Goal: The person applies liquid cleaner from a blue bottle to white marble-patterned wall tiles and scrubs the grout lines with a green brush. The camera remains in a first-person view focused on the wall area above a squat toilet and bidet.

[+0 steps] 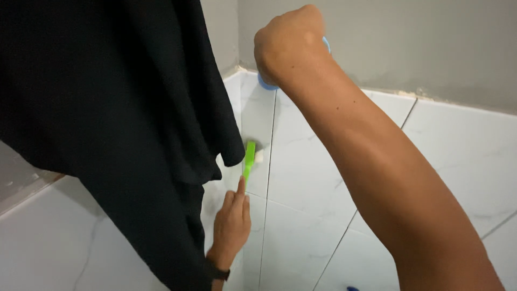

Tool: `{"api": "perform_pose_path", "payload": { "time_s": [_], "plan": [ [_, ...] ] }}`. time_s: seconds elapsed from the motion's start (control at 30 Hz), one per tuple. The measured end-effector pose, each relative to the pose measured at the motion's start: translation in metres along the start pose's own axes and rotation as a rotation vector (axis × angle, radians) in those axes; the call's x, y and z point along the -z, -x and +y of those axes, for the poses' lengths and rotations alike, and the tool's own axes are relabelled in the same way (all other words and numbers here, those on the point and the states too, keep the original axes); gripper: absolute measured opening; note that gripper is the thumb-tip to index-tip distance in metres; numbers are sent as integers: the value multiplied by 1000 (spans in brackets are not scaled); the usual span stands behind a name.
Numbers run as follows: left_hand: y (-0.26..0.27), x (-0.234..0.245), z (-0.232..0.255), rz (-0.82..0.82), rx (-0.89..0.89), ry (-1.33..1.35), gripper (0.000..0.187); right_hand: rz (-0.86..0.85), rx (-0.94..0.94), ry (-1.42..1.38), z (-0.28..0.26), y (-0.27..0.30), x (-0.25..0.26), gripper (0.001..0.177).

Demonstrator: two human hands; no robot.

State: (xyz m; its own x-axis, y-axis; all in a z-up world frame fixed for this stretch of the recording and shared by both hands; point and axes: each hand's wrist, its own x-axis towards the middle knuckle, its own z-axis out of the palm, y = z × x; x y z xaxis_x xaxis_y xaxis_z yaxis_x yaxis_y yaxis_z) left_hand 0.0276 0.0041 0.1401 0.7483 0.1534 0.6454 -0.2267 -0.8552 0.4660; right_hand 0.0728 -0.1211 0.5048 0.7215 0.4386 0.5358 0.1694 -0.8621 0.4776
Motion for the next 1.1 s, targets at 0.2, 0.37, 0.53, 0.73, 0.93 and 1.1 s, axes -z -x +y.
{"api": "perform_pose_path", "payload": {
  "time_s": [0.2, 0.37, 0.53, 0.73, 0.93, 1.1],
  "plan": [
    [-49, 23, 42, 74, 28, -45, 55, -18, 43, 9, 38, 14, 8, 31],
    [-27, -6, 27, 169, -41, -5, 54, -50, 84, -186, 70, 49, -27, 49],
    [-52, 7, 35, 220, -35, -65, 51, 202, 134, -608, 83, 72, -74, 51],
    [-92, 47, 82, 185, 7, -174, 47, 528, 232, -764, 80, 82, -92, 52],
    [-20, -29, 18, 247, -72, -64, 51, -138, 100, -184, 48, 53, -17, 27],
    [-2, -22, 12, -45, 166, 16, 56, -165, 83, -67, 7, 18, 10, 28]
  ]
}}
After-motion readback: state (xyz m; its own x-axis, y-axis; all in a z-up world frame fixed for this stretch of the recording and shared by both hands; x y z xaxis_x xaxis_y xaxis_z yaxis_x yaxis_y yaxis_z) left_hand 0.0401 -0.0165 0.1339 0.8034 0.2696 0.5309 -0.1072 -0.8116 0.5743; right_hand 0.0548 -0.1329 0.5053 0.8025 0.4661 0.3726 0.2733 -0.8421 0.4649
